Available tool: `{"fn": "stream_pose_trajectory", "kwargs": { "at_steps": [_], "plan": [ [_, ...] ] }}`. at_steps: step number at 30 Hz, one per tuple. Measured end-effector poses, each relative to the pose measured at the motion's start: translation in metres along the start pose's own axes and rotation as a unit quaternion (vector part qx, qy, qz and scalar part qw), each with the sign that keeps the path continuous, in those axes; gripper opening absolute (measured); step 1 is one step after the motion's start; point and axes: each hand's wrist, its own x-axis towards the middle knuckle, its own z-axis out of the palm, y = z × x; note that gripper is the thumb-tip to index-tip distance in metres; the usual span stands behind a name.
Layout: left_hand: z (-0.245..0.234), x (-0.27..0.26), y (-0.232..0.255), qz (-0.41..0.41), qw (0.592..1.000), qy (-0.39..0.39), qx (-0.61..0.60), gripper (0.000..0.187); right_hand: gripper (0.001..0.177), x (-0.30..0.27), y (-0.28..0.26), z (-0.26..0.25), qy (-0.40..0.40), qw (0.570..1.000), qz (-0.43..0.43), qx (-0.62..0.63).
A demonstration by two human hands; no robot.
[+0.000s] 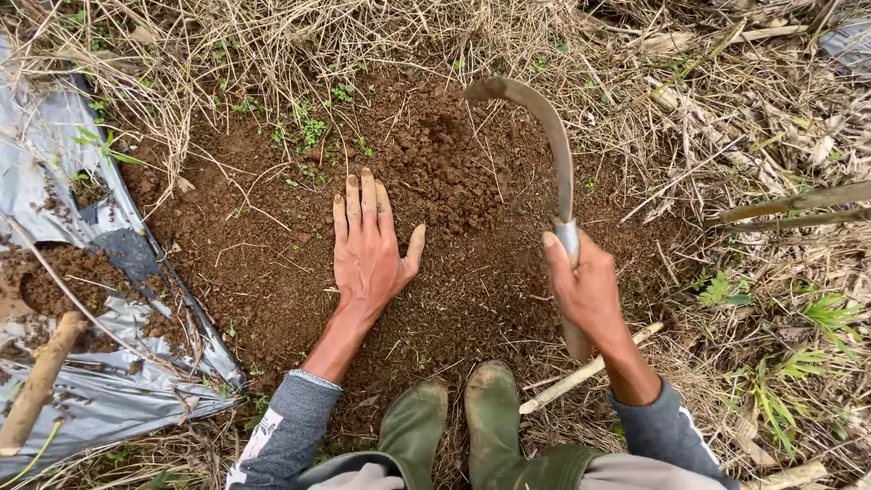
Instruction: The person uses a sickle to break up and loosen the soil in a garden bed. They repeatedly strike the ground with the tool and use their hands to clear away dry grass and debris from the area.
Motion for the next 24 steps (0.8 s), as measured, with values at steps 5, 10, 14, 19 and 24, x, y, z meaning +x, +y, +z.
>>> {"fn": "stream_pose_trajectory", "kwargs": {
  "at_steps": [5,10,14,19,24],
  "plan": [
    [-0.002,0.001,-0.001,0.004,1.000,0.005,-0.004,0.080,0.030,0.000,-0.003,0.019,-0.113,0.990,0.078,0.025],
    [-0.005,-0.001,-0.001,0.001,1.000,-0.006,0.007,0.079,0.026,0.000,-0.002,0.019,-0.041,0.999,0.022,-0.029],
    [-0.004,-0.002,0.000,0.001,1.000,-0.007,-0.004,0.080,0.030,0.002,0.021,0.033,-0.099,0.993,0.052,0.037],
    [-0.002,0.001,-0.001,0.000,1.000,-0.009,0.011,0.080,0.034,-0.025,-0.014,0.009,-0.025,0.994,0.000,-0.104],
    [0.001,-0.003,0.000,-0.002,1.000,-0.013,0.003,0.081,0.038,-0.023,-0.026,0.036,-0.128,0.979,0.036,-0.151]
  ]
}}
